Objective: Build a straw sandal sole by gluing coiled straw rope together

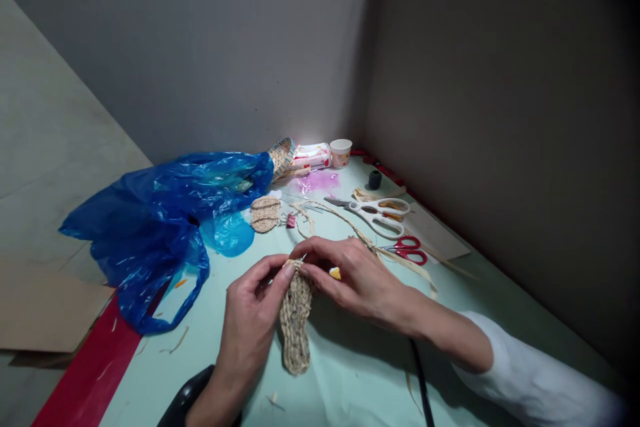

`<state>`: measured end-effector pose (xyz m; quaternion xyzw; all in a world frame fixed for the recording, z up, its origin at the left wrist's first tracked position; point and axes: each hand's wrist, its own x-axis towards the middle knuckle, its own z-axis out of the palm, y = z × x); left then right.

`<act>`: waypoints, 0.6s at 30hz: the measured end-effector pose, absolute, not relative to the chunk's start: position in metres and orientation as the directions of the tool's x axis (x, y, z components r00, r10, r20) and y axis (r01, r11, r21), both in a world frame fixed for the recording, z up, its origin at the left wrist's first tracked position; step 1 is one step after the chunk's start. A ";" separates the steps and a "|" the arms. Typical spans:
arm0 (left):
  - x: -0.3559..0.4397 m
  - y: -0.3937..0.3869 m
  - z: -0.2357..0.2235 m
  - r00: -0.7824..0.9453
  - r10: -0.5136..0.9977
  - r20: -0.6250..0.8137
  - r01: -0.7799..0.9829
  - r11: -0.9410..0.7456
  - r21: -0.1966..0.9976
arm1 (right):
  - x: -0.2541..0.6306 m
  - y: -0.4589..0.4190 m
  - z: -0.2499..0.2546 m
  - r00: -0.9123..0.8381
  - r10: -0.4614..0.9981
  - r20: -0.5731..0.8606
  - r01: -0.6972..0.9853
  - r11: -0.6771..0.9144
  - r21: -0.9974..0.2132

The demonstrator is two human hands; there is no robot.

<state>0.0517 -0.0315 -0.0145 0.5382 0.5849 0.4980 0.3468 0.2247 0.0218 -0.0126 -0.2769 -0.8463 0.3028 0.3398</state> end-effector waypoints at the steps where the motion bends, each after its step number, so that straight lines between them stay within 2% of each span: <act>1: 0.052 -0.031 -0.014 -0.192 0.972 0.136 0.293 -0.076 0.953 | 0.224 0.022 -0.013 -0.616 0.664 0.424 0.257 0.678 -0.689; 4: 0.049 -0.032 -0.015 -0.212 0.964 0.163 0.318 -0.089 0.944 | 0.224 0.021 -0.013 -0.608 0.664 0.435 0.239 0.676 -0.697; 10: 0.043 -0.032 -0.018 -0.260 0.948 0.182 0.294 -0.101 0.950 | 0.230 0.024 -0.004 -0.597 0.734 0.323 0.282 0.569 -0.772; 16: 0.044 -0.036 -0.015 -0.280 0.938 0.204 0.302 -0.116 0.946 | 0.231 0.030 -0.003 -0.459 0.784 0.418 0.281 0.575 -0.769; 18: 0.040 -0.035 -0.016 -0.335 0.924 0.182 0.289 -0.083 0.954 | 0.232 0.034 -0.003 -0.418 0.790 0.448 0.351 0.596 -0.723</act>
